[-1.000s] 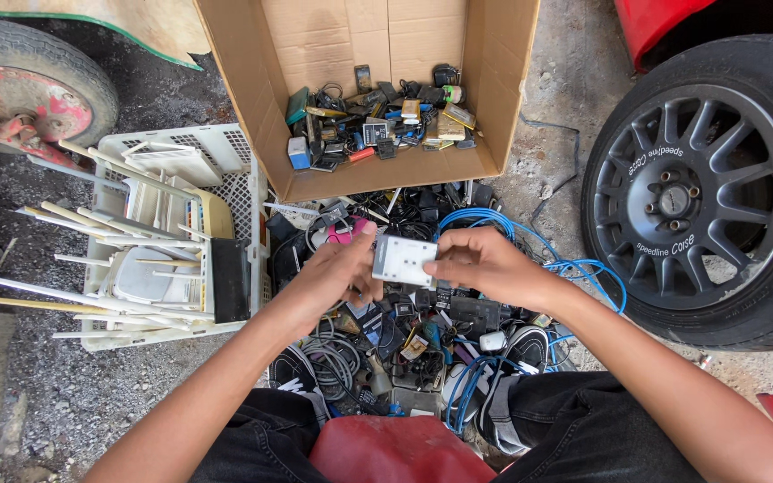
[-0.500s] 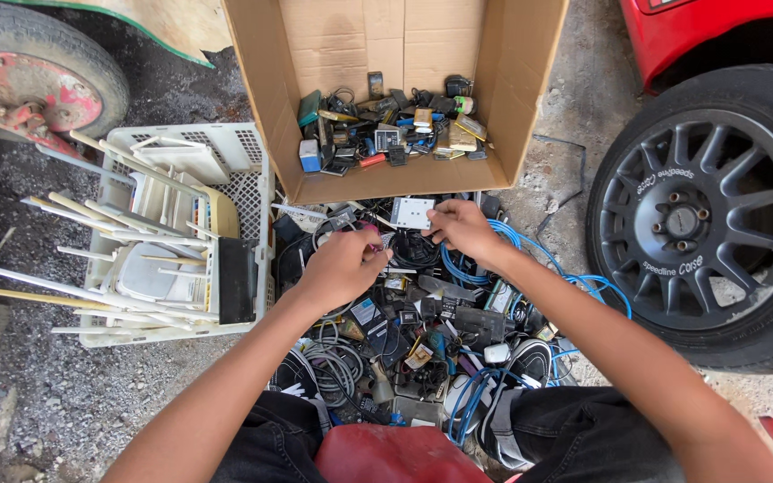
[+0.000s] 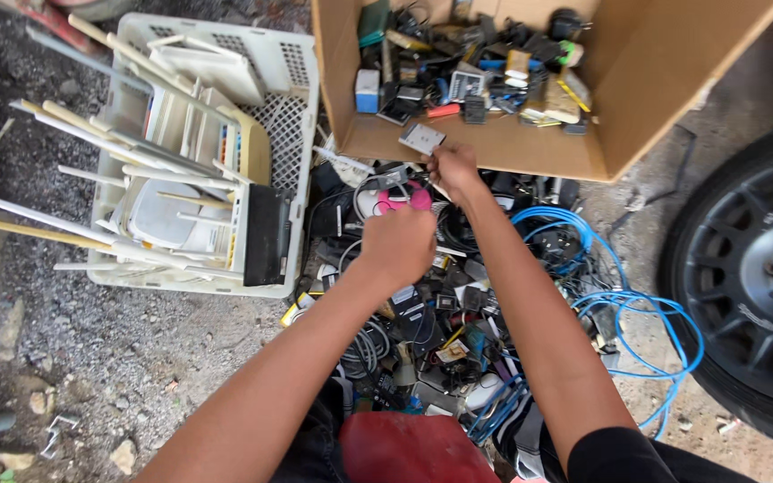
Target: The person sits on the ground and sorts through a pile of electronic waste, picking up various chargers, adapters, and cables one by one. They inspect each item briefly and place it into a cardboard box.
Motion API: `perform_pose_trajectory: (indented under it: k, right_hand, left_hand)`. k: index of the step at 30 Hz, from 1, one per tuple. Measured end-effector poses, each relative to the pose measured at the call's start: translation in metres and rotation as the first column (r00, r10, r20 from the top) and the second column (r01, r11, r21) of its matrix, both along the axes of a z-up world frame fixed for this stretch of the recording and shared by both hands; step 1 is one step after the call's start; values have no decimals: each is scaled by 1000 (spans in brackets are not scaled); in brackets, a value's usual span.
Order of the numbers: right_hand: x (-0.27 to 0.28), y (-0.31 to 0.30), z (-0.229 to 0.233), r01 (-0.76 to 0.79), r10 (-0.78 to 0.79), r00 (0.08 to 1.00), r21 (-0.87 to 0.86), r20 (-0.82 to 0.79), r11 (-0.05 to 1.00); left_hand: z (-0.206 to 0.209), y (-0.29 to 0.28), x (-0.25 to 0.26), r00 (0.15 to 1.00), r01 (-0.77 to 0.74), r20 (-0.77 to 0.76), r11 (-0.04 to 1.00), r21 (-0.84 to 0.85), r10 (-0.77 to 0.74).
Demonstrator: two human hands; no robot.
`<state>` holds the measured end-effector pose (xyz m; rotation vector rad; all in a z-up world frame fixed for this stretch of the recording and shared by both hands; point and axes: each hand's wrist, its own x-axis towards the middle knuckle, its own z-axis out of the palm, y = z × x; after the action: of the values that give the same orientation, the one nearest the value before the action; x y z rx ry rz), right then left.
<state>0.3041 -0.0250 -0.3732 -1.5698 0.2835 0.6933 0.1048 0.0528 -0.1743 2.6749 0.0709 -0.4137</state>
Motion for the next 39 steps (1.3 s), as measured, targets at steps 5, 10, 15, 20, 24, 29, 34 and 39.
perform_pose_trajectory:
  k: [5,10,15,20,24,29,34,39]
  right_hand:
    - [-1,36,48,56,-44,994,118,-97,991]
    - [4,27,30,79,-71,995,117,-69,990]
    - [-18,0,60,-86,86,995,-6,56,996]
    - [-64,-43,142,-223,228,953,-47,199,974]
    - [-109,-85,220,-385,394,865,-91,310,918]
    - [-160,-140,296,-509,510,754,-123,413,852]
    - [-208,-183,357,-577,569,665,-151,484,802]
    - [-213,-210,375,-544,527,593,-180,609,820]
  left_hand:
    - [-3,0,-3,998,6,58,999,45,-9]
    - [-1,8,-5,999,26,32,994,105,-29]
    - [-7,9,1,999,34,38,992,120,-38]
    - [20,16,1,997,13,70,990,141,-23]
    - [34,22,-9,970,84,213,984,155,-117]
    - [63,1,-32,969,176,160,980,90,-188]
    - [25,-3,-39,944,309,86,944,115,-319]
    - [11,-13,-52,929,357,43,922,150,-367]
